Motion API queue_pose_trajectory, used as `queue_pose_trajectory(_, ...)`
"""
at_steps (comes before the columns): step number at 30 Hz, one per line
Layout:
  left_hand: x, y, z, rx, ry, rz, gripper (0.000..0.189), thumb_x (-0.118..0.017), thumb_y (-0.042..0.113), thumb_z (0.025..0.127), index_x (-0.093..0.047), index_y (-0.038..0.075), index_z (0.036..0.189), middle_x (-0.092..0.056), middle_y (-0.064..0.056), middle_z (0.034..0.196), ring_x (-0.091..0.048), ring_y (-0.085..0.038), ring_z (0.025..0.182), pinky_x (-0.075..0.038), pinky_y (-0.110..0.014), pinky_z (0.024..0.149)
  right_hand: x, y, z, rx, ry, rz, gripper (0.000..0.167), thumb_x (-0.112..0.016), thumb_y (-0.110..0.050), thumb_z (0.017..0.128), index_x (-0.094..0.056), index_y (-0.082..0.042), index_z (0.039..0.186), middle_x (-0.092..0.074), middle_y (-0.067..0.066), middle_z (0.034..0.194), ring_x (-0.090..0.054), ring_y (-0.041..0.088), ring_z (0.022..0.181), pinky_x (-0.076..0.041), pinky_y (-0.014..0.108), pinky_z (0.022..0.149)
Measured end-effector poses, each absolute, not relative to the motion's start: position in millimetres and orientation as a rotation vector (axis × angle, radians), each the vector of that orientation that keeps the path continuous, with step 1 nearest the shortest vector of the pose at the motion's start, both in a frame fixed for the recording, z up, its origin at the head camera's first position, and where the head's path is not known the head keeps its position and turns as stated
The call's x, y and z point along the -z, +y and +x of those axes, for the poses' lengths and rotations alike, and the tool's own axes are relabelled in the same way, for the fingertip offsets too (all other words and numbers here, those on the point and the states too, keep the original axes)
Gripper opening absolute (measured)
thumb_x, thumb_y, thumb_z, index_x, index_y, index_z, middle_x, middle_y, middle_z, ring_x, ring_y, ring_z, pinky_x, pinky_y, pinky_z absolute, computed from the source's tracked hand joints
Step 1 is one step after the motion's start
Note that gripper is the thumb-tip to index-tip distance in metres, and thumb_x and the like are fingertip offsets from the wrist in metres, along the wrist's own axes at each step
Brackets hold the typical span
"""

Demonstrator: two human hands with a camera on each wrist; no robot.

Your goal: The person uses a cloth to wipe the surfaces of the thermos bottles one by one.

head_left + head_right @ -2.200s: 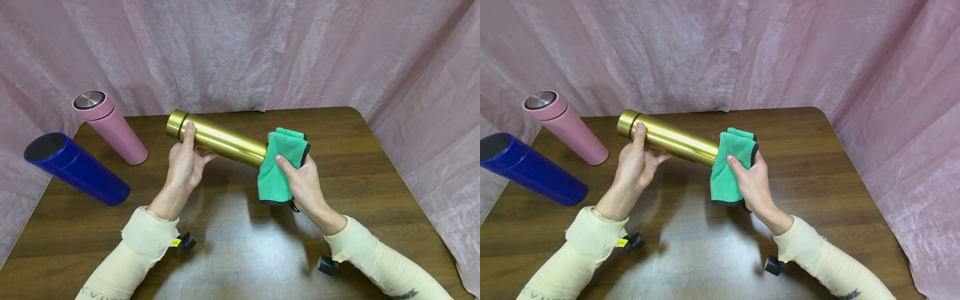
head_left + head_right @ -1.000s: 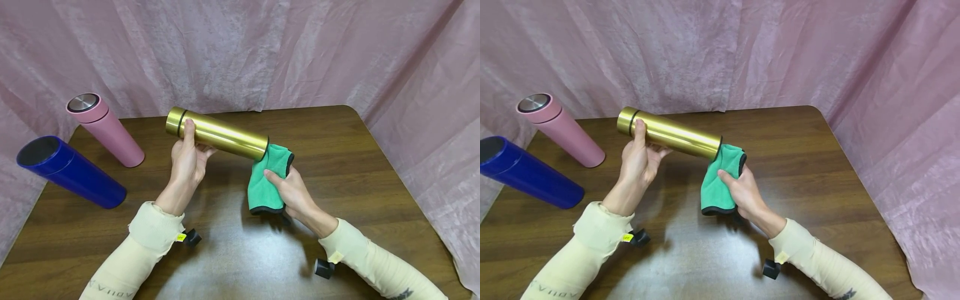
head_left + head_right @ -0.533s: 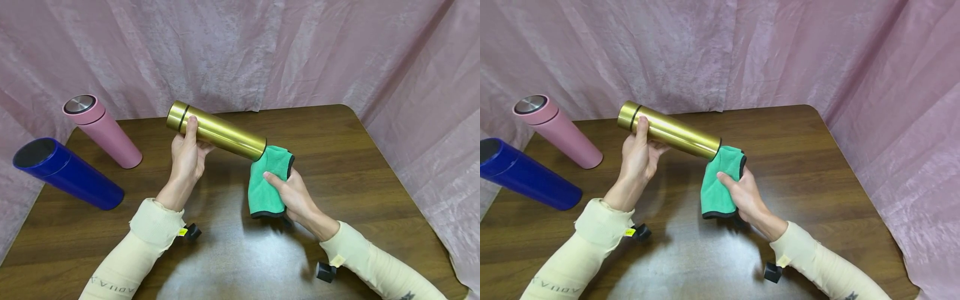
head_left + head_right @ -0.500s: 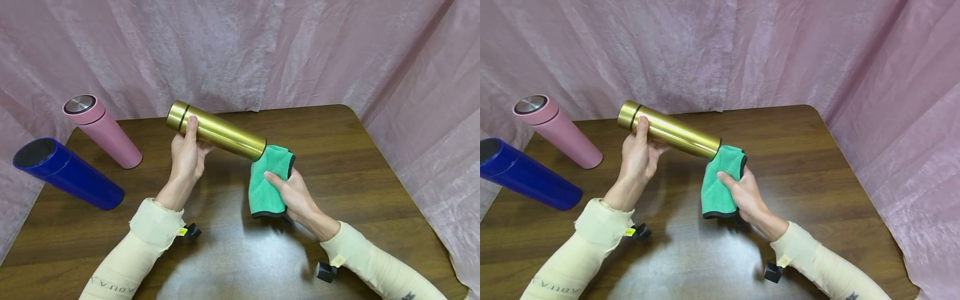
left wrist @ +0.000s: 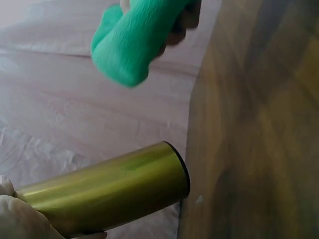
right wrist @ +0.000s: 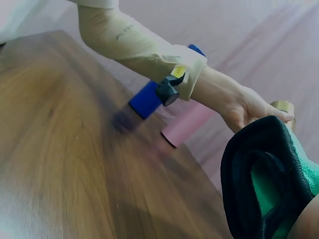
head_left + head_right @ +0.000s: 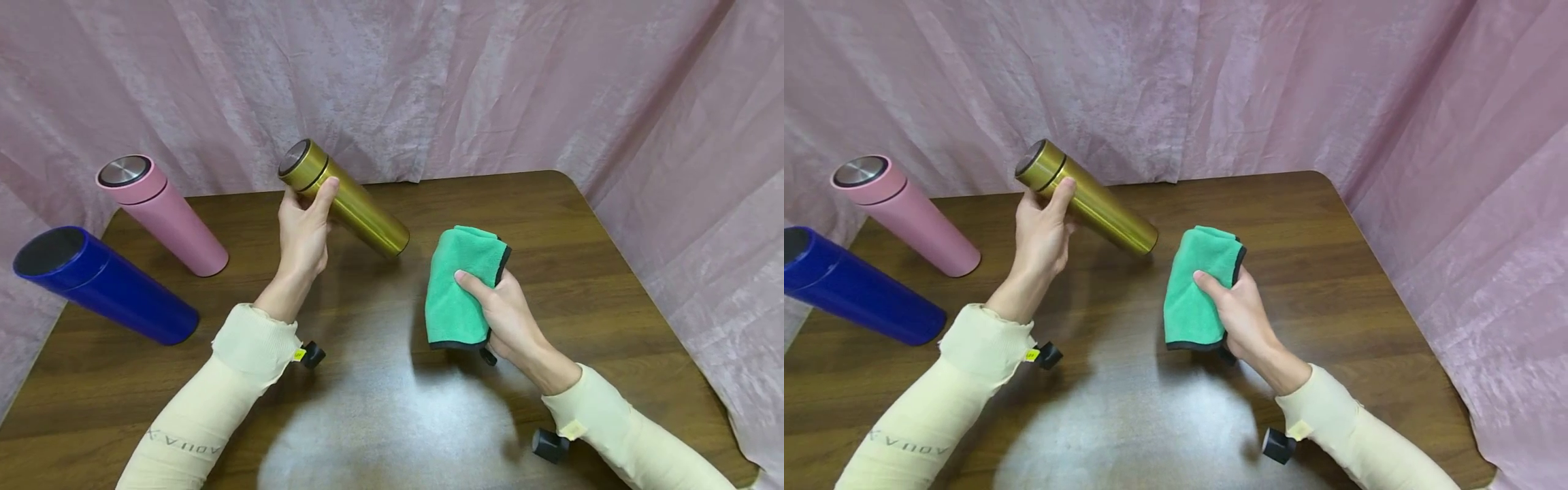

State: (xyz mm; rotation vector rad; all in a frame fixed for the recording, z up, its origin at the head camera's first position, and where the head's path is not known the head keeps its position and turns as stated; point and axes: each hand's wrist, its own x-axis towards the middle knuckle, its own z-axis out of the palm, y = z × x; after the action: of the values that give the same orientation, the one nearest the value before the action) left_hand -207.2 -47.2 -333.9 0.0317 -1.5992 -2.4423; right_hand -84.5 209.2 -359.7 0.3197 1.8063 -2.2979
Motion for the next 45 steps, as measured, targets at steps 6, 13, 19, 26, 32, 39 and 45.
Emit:
queue_pose_trajectory(6, 330, -37, -235, 2.252, -1.722, -0.037, 0.039, -0.08, 0.017, 0.092, -0.059, 0.006, 0.123, -0.064, -0.007, 0.107, -0.062, -0.019, 0.099, -0.052, -0.03, 0.092, 363, 228, -82, 2.285, 1.84, 0.398, 0.041, -0.063, -0.02, 0.104, -0.043, -0.009, 0.138, -0.065, 0.008, 0.118, -0.072, 0.023, 0.098, -0.061, 0.045, 0.085)
queue_pose_trajectory(13, 329, -12, -262, 2.115, -1.903, -0.082, 0.051, -0.084, 0.022, 0.089, -0.057, 0.004, 0.129, -0.065, -0.009, 0.113, -0.065, -0.022, 0.102, -0.055, -0.033, 0.092, 363, 246, -80, 2.299, 1.855, 0.41, 0.04, -0.064, -0.023, 0.104, -0.044, -0.01, 0.136, -0.065, 0.005, 0.115, -0.073, 0.02, 0.097, -0.061, 0.04, 0.085)
queue_pose_trajectory(19, 332, 15, -277, 1.926, -2.133, -0.154, 0.066, -0.085, 0.032, 0.089, -0.052, 0.005, 0.139, -0.065, -0.01, 0.123, -0.064, -0.02, 0.108, -0.052, -0.029, 0.093, 363, 254, -77, 2.312, 1.86, 0.475, 0.039, -0.066, -0.024, 0.103, -0.045, -0.01, 0.133, -0.068, 0.002, 0.111, -0.073, 0.018, 0.095, -0.061, 0.036, 0.084)
queue_pose_trajectory(26, 333, 35, -289, 1.807, -2.276, -0.237, 0.075, -0.084, 0.035, 0.089, -0.047, 0.007, 0.147, -0.066, -0.009, 0.126, -0.064, -0.02, 0.109, -0.052, -0.031, 0.092, 364, 256, -76, 2.333, 1.856, 0.505, 0.039, -0.066, -0.023, 0.103, -0.045, -0.009, 0.133, -0.068, 0.002, 0.111, -0.073, 0.018, 0.095, -0.061, 0.036, 0.085)
queue_pose_trajectory(32, 333, 43, -293, 1.757, -2.321, -0.26, 0.075, -0.085, 0.033, 0.089, -0.047, 0.006, 0.148, -0.066, -0.01, 0.129, -0.065, -0.021, 0.108, -0.053, -0.032, 0.091, 364, 258, -75, 2.362, 1.842, 0.5, 0.039, -0.066, -0.023, 0.103, -0.045, -0.009, 0.133, -0.067, 0.002, 0.113, -0.072, 0.017, 0.096, -0.061, 0.036, 0.085)
queue_pose_trajectory(39, 335, 49, -296, 1.743, -2.352, -0.276, 0.078, -0.084, 0.034, 0.089, -0.045, 0.005, 0.15, -0.064, -0.011, 0.131, -0.065, -0.022, 0.108, -0.053, -0.032, 0.09, 365, 260, -76, 2.389, 1.828, 0.492, 0.037, -0.064, -0.021, 0.104, -0.045, -0.008, 0.133, -0.067, 0.002, 0.111, -0.072, 0.017, 0.095, -0.061, 0.035, 0.084)
queue_pose_trajectory(45, 338, 52, -296, 1.748, -2.378, -0.297, 0.078, -0.083, 0.035, 0.089, -0.044, 0.006, 0.15, -0.063, -0.01, 0.133, -0.065, -0.022, 0.11, -0.054, -0.033, 0.091, 363, 262, -78, 2.385, 1.838, 0.504, 0.039, -0.066, -0.022, 0.103, -0.045, -0.008, 0.134, -0.067, 0.003, 0.113, -0.072, 0.017, 0.097, -0.061, 0.035, 0.085)
